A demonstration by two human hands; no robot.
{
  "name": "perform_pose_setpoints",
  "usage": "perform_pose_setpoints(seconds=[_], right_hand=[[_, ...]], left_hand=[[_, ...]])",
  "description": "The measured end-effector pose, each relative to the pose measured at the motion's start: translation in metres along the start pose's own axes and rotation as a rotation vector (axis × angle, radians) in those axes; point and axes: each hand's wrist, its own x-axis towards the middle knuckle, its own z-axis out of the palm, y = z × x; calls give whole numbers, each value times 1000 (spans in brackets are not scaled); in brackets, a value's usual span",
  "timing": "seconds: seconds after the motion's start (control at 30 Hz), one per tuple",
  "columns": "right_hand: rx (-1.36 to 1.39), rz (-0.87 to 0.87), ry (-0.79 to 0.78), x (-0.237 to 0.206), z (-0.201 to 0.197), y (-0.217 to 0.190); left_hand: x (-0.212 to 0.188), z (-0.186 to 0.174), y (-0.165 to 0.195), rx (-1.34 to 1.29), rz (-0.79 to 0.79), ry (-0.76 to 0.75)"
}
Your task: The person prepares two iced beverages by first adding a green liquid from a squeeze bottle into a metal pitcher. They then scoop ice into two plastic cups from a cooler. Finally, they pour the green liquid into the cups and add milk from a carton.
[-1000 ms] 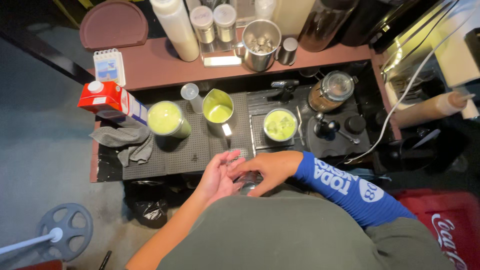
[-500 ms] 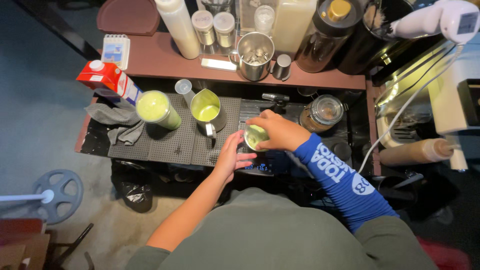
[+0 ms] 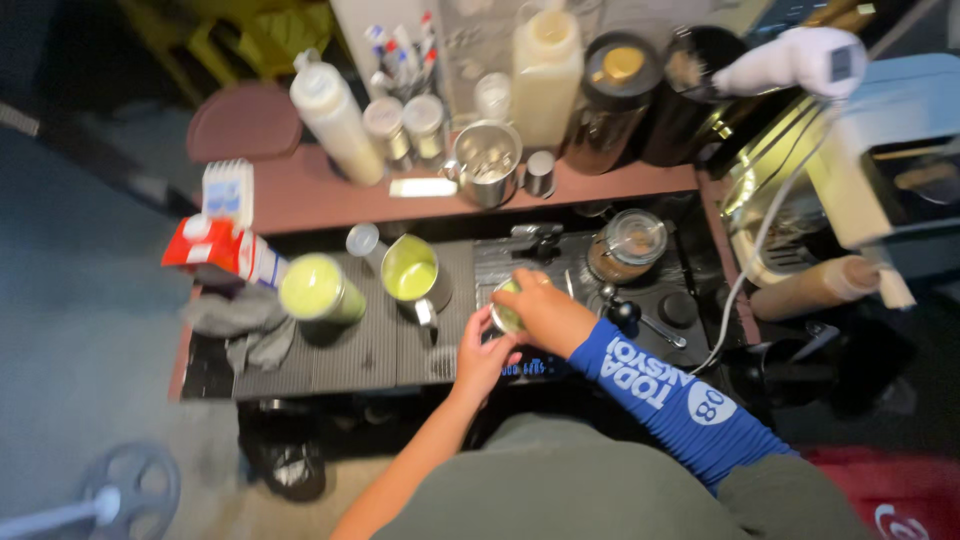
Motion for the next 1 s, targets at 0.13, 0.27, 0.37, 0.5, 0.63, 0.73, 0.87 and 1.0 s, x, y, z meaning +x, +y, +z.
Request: perform_pose_setpoints(seconds=[0.13, 0.27, 0.37, 0.5, 0.63, 0.73, 0.87, 1.0], right_hand=[[-2, 79, -46, 1, 5, -3], [-56, 56, -18, 1, 16, 0], [-104, 91, -58, -2, 21, 3], [-129, 101, -115, 0, 8, -5], [-161, -15, -53, -17, -47, -18], [-66, -83, 160, -78, -129, -1], [-179, 621, 196, -171, -285, 91], [-628, 947, 68, -163, -409, 216]], left_hand=[[-3, -3, 11, 53, -3, -16], [3, -1, 23, 124, 24, 46], [11, 2, 31, 171, 84, 72], [17, 4, 36, 216, 110, 46], [22, 9, 34, 255, 62, 128], [23, 16, 34, 352, 166, 139], [5, 38, 49, 604, 406, 219], [-34, 73, 77, 831, 625, 302]])
